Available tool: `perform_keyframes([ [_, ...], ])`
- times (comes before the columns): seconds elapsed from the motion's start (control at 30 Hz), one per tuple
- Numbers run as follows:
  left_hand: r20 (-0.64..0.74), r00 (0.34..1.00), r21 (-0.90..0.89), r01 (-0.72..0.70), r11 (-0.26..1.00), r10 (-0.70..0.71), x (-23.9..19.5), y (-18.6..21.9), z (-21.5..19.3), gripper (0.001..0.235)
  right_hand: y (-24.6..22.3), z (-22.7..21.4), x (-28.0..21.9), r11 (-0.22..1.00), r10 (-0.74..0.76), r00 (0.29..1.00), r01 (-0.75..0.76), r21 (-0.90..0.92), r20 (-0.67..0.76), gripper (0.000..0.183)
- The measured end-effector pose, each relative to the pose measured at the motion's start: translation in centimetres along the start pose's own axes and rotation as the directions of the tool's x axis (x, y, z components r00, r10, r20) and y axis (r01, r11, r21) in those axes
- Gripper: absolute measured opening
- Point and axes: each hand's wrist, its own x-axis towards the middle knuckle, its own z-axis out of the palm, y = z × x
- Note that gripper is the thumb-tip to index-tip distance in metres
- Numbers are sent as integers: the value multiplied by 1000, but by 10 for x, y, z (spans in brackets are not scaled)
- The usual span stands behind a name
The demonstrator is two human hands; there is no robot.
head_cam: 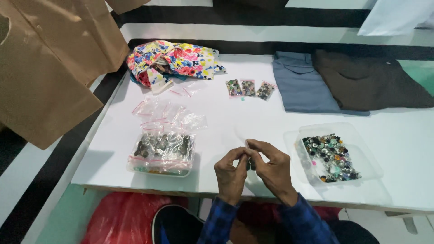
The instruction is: Bagging small buttons or fasteners into plastic bags from a container.
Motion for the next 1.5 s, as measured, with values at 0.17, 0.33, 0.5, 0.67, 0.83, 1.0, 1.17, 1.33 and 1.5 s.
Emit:
perform_keyframes([
  [0.17,148,962,-176,254,951,-229,1,16,-11,13,1,-5,-6,992,120,992,-121,41,27,31],
  [0.33,195,942,-299,324,898,-275,8,24,-15,5,14,-3,-11,991,79,995,-85,103,61,36],
  [0.5,241,917,-234,372,898,-317,9,26,-18,8,19,0,-14,997,51,999,-52,62,13,27],
  [0.67,226,905,-191,403,895,-360,9,19,-19,9,13,-2,-18,999,-1,997,-1,34,71,36],
  [0.83,159,948,-188,303,934,-276,12,10,-24,5,22,-1,-26,934,-305,938,328,-140,161,59],
  [1.0,252,897,-340,434,835,-364,17,16,-28,9,11,-2,-26,997,-66,990,69,-21,128,54],
  [1.17,294,898,-285,409,867,-327,20,23,-30,10,9,4,-26,985,95,995,-97,144,24,40],
  [1.33,201,930,119,287,950,-306,16,27,-25,13,18,5,-23,994,10,1000,-11,106,2,41],
  [1.5,198,938,282,222,934,-283,16,30,-20,18,24,-2,-17,960,-238,971,238,-146,19,26],
])
